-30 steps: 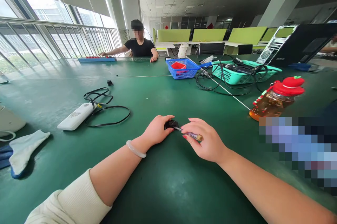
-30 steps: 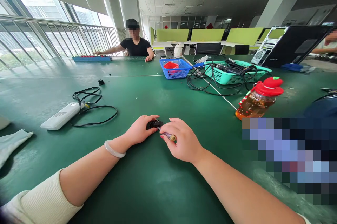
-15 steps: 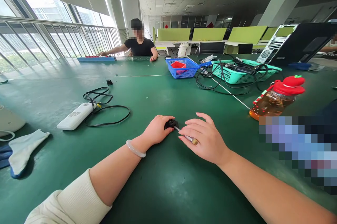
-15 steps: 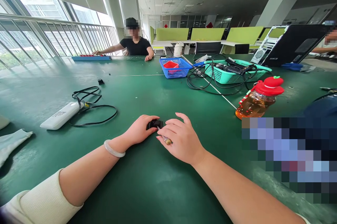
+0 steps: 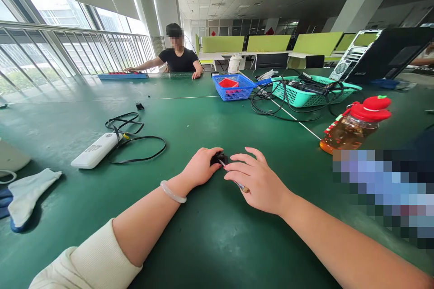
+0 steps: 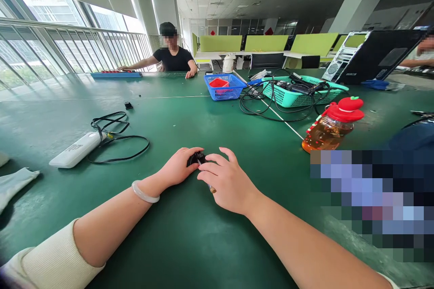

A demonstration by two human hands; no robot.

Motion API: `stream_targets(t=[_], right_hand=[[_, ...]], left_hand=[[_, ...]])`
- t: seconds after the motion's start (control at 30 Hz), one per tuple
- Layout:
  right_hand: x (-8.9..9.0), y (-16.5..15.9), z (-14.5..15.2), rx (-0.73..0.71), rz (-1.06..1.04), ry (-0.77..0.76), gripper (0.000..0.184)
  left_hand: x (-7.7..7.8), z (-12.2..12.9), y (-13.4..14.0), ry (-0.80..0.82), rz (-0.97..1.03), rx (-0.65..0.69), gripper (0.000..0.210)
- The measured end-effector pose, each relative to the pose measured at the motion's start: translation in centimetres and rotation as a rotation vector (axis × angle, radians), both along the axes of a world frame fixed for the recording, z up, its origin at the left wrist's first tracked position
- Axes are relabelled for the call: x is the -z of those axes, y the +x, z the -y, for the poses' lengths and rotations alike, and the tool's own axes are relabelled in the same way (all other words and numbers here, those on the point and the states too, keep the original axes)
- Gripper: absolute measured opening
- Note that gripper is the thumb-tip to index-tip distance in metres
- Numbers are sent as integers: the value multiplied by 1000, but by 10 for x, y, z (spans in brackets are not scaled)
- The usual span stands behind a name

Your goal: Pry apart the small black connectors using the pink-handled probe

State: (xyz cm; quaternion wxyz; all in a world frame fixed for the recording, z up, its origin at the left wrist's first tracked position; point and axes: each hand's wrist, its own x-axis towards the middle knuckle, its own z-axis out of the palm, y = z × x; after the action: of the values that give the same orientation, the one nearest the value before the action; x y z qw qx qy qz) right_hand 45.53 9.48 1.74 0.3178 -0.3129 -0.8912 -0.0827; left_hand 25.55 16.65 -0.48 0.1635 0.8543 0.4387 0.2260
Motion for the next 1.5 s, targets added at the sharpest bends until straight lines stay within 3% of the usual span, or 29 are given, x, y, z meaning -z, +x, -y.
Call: stream_targets(t=[0.13,0.3,0.5,0.63,0.73,0.97,1.27,1.5], right_hand=[[1,1,-2,34,-57,-26,22],[2,3,-7,154,-296,-79,5],[14,16,-26,320,-697,-402,20],[23,22,-38,309,-903,-639,37],[26,24,-41,293,-966,-701,44],[18,22,-32,309,-879,-535,36],[13,15,-24,190,-537,-231,9],[11,16,-24,195,-573,-212,9]], left_hand=[[1,-1,-1,4,-5,1,43],[2,-2,-1,11,-4,15,40],[-2,0,0,-14,-16,11,37],[-3,1,-1,-23,-13,11,36],[-3,1,-1,-21,-10,7,38],[-2,0,-1,-42,-12,5,41],[0,-1,-1,-29,-5,-2,42],[-3,-1,-1,-24,-21,3,43]])
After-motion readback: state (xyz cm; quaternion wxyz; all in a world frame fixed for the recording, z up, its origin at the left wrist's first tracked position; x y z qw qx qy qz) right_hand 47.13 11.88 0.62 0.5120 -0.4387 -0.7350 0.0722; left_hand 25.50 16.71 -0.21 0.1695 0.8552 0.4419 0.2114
